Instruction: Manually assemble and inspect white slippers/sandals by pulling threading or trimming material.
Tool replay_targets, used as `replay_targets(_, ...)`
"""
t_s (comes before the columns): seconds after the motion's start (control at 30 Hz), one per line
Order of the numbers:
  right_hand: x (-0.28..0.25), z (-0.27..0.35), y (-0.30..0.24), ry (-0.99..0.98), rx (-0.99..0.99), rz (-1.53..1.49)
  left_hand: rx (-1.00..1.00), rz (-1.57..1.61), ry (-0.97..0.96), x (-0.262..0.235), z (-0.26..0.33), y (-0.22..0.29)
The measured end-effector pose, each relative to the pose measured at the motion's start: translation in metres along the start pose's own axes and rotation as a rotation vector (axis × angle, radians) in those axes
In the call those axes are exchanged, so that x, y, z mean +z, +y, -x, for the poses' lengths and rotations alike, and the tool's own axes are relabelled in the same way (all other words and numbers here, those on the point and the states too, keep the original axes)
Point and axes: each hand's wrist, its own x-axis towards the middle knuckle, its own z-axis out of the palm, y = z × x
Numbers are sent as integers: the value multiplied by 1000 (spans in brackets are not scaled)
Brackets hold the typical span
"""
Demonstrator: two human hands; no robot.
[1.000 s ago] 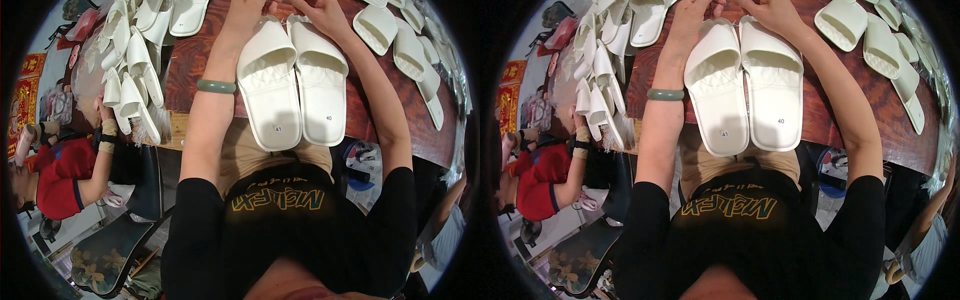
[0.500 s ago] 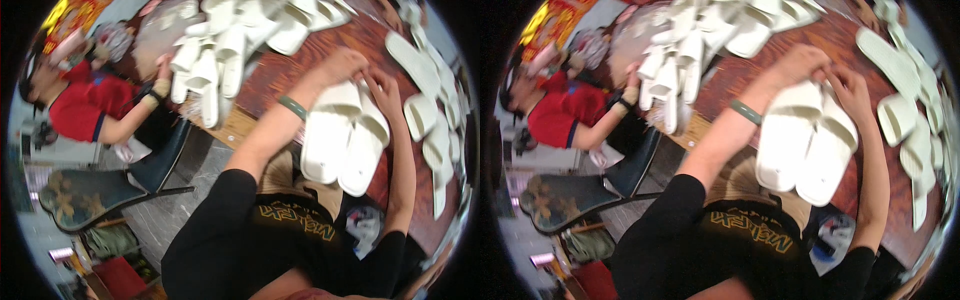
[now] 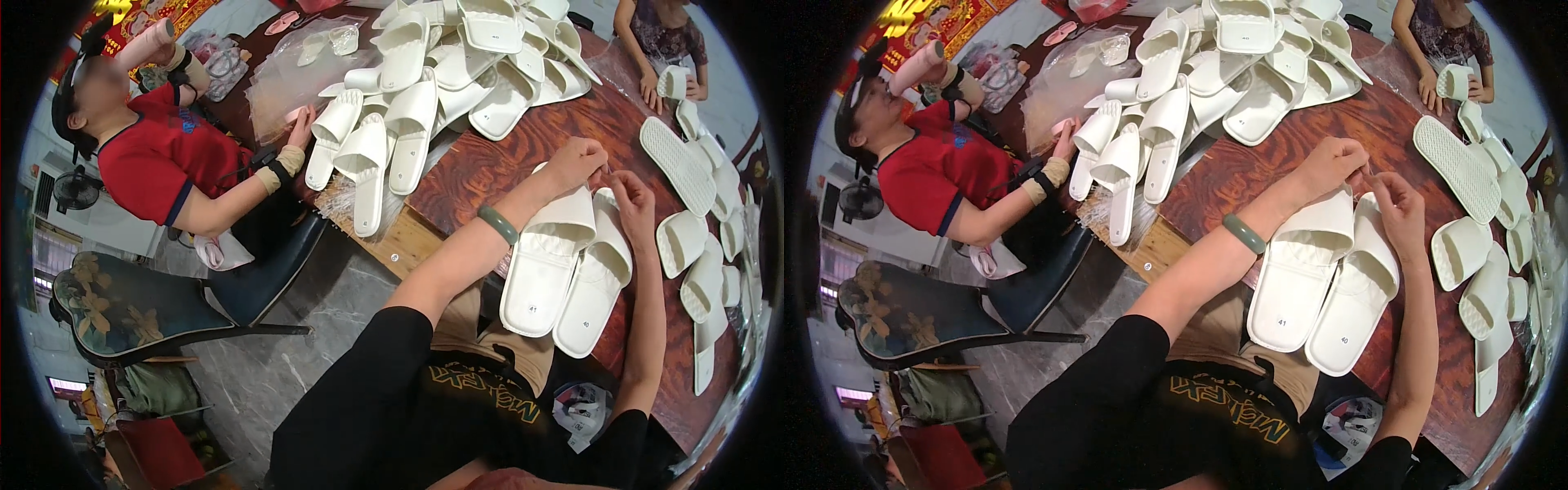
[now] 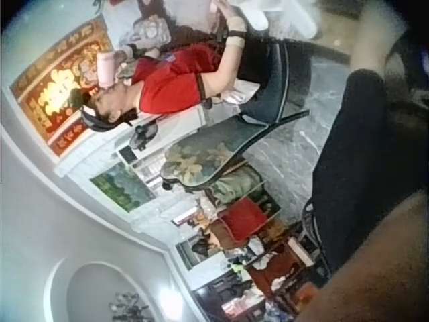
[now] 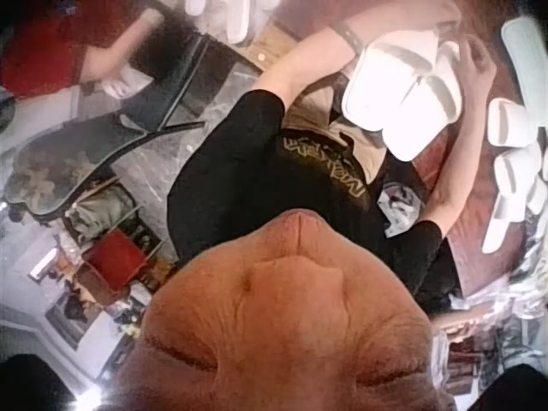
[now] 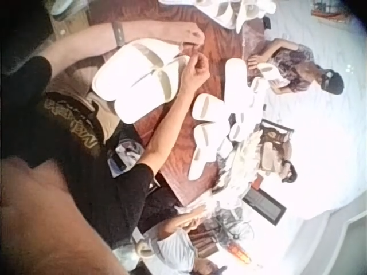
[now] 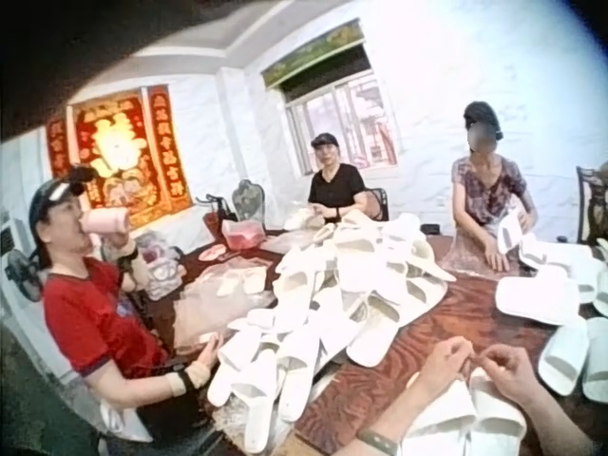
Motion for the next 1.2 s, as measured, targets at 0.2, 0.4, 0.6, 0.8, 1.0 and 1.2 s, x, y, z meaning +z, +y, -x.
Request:
replay_targets(0.2, -1, 0, -5, 17, 61, 20, 61, 4, 58, 1, -7, -9)
replay_targets(0.4, -2, 2, -4, 21, 99, 93, 65, 95, -4, -2, -7, -16)
replay_targets(0.6, -1, 4, -8, 11, 138, 58, 25, 93, -39, -3, -5, -12)
replay_targets(0.8, -1, 3, -11, 77, 95, 52, -32, 90, -118, -1, -4, -9)
replay_targets(1.0, -1, 2, -7, -4, 139, -12, -48, 169, -34, -4, -6, -8)
replay_targets(1.2, -4, -1, -2, -11, 125, -40, -25, 155, 31, -3, -4, -6)
